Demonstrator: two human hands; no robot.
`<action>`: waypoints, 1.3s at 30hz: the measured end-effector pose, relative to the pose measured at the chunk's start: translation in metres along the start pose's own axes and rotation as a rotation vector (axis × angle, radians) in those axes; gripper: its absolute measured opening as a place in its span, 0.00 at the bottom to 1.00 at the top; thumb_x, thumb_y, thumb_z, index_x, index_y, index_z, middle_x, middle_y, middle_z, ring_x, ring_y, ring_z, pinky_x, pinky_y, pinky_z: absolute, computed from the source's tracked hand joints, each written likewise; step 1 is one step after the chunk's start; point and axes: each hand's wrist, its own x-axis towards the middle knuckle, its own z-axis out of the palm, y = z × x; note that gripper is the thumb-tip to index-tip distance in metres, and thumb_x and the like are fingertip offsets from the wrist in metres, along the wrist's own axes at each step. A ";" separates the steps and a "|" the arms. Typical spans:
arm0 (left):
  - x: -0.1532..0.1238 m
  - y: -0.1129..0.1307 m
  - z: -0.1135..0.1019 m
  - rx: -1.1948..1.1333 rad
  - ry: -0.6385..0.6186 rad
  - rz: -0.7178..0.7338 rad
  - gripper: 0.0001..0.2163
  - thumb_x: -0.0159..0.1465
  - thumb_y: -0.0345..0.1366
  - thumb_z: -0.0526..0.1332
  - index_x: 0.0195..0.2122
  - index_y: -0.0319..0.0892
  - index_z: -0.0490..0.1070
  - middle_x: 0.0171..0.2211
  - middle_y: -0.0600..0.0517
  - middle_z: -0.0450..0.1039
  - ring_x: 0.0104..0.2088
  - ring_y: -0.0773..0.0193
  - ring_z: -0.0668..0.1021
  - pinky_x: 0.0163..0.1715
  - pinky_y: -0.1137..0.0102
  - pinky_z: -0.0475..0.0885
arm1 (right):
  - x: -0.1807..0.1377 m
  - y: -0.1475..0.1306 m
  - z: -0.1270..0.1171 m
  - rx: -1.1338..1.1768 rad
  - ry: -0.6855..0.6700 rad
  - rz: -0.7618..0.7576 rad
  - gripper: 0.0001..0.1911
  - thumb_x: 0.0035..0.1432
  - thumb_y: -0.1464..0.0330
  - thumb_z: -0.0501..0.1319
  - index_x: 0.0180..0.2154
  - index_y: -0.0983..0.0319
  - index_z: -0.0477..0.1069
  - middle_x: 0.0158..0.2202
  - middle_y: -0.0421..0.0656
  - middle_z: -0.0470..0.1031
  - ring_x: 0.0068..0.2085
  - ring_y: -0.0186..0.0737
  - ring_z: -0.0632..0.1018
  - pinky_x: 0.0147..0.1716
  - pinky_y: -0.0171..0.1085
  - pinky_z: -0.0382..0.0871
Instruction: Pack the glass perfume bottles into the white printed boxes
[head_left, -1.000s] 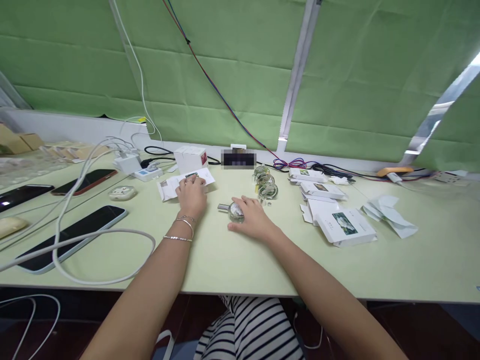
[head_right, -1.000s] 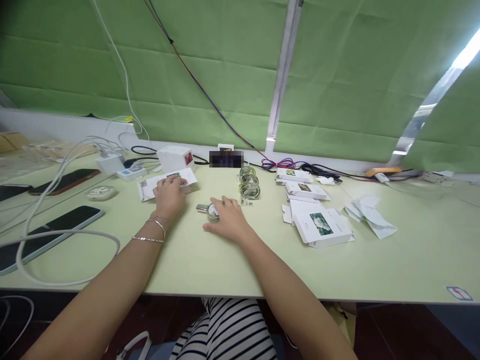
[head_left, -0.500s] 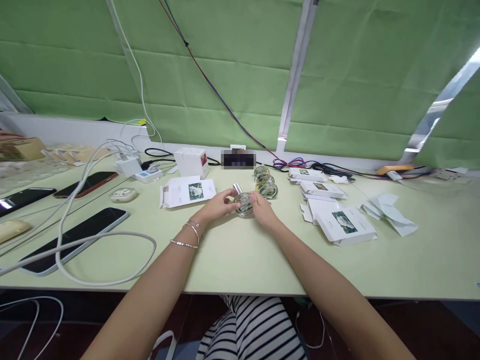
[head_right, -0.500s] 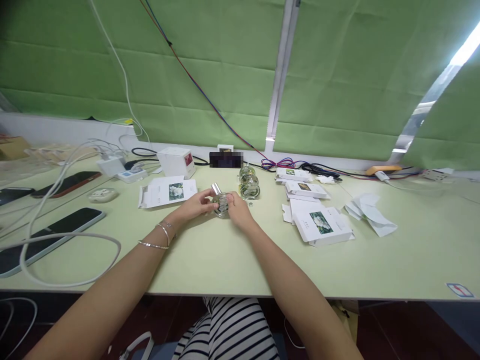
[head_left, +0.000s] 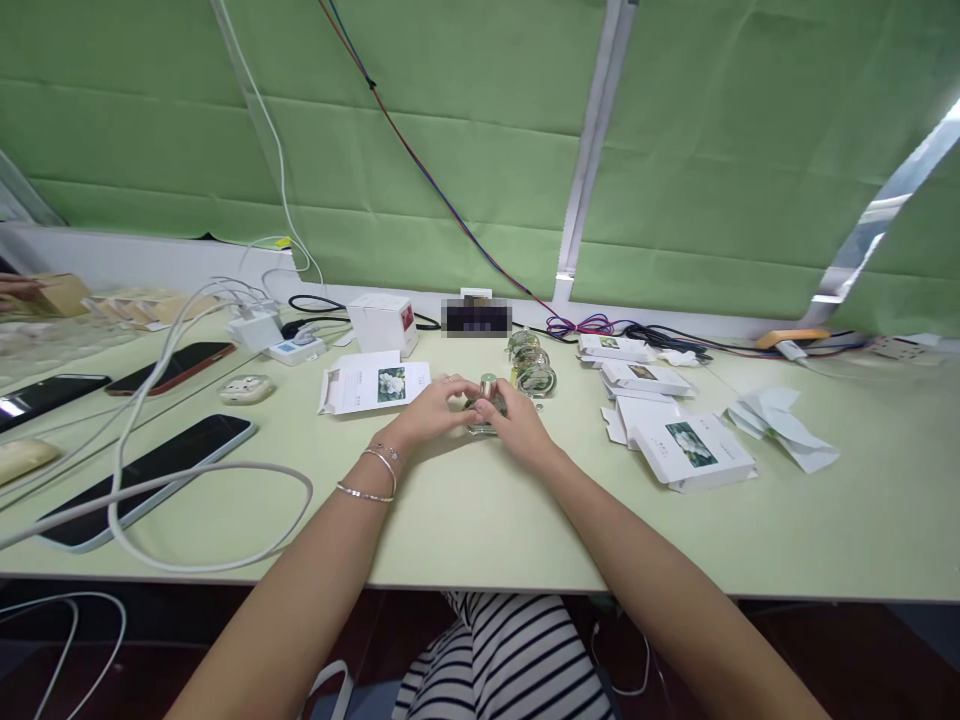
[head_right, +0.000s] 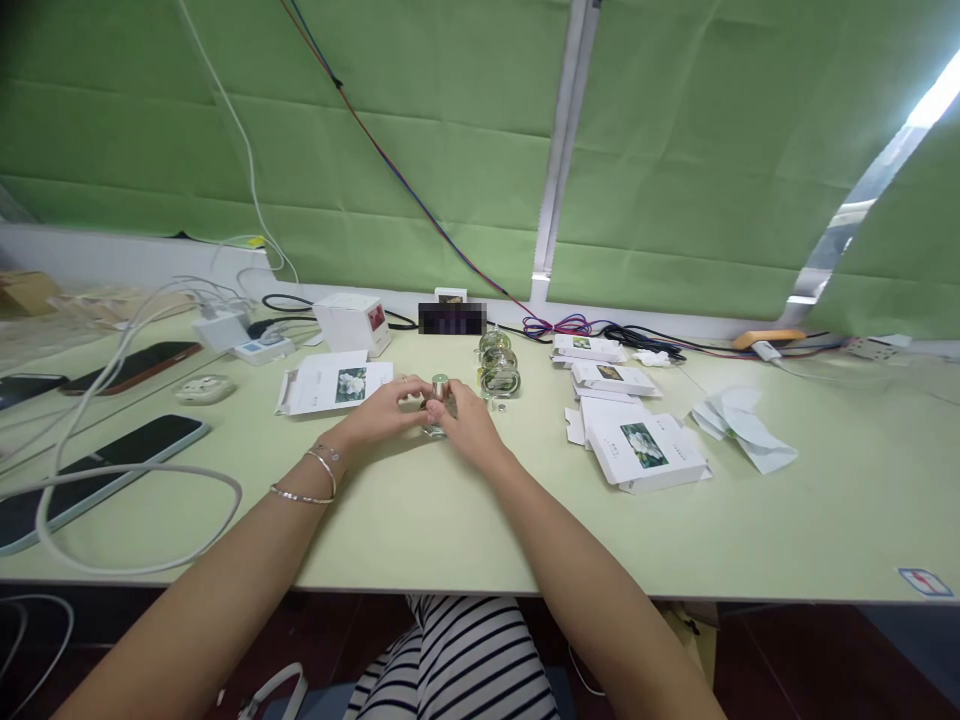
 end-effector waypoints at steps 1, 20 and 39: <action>0.000 -0.002 -0.003 0.074 0.036 0.002 0.15 0.57 0.45 0.57 0.42 0.44 0.71 0.42 0.49 0.69 0.45 0.58 0.68 0.47 0.62 0.63 | 0.000 0.000 0.000 0.020 0.000 0.020 0.09 0.57 0.61 0.52 0.33 0.59 0.62 0.32 0.39 0.68 0.35 0.38 0.69 0.37 0.37 0.62; 0.003 -0.003 -0.001 -0.192 0.153 -0.021 0.20 0.63 0.46 0.49 0.53 0.43 0.63 0.51 0.46 0.68 0.49 0.58 0.71 0.47 0.64 0.67 | 0.001 0.004 0.004 0.003 -0.025 0.126 0.12 0.50 0.65 0.60 0.38 0.61 0.63 0.39 0.44 0.70 0.42 0.43 0.71 0.43 0.42 0.63; 0.008 -0.019 0.007 0.034 0.375 -0.321 0.11 0.61 0.34 0.52 0.45 0.41 0.65 0.34 0.48 0.73 0.34 0.60 0.74 0.39 0.65 0.68 | 0.002 0.006 0.007 -0.025 -0.109 0.123 0.13 0.49 0.64 0.59 0.37 0.59 0.61 0.34 0.38 0.69 0.37 0.38 0.70 0.38 0.37 0.61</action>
